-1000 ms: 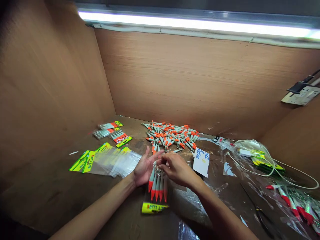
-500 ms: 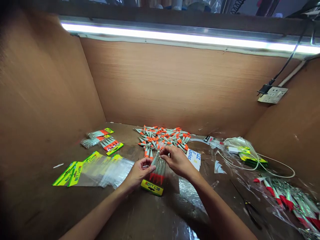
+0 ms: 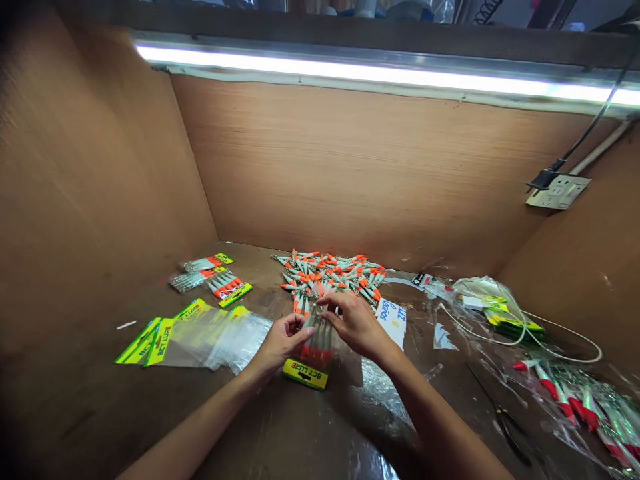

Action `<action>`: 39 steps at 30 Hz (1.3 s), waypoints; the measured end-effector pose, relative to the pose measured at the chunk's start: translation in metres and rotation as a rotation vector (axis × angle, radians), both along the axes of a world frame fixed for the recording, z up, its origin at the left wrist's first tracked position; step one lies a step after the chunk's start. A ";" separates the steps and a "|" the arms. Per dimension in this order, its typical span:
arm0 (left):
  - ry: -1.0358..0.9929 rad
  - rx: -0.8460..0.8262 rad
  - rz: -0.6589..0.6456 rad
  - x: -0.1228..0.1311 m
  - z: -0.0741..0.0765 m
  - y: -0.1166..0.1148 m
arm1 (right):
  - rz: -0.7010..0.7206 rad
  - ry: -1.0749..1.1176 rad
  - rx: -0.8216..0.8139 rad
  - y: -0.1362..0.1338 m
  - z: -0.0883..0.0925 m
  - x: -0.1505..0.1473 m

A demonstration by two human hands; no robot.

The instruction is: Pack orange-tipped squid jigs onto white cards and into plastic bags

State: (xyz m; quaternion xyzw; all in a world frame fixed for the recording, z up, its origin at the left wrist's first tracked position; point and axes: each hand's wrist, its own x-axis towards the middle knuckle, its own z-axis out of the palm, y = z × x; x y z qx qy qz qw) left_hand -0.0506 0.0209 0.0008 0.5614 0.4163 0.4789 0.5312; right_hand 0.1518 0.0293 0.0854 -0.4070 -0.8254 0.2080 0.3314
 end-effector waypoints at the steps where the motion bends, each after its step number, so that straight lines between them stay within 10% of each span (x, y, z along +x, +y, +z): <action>1: -0.008 0.002 -0.008 0.000 0.001 0.000 | 0.002 0.002 0.006 0.001 -0.001 0.000; 39: 0.091 0.028 0.052 -0.001 0.009 -0.005 | 0.008 0.159 0.104 -0.005 -0.012 -0.019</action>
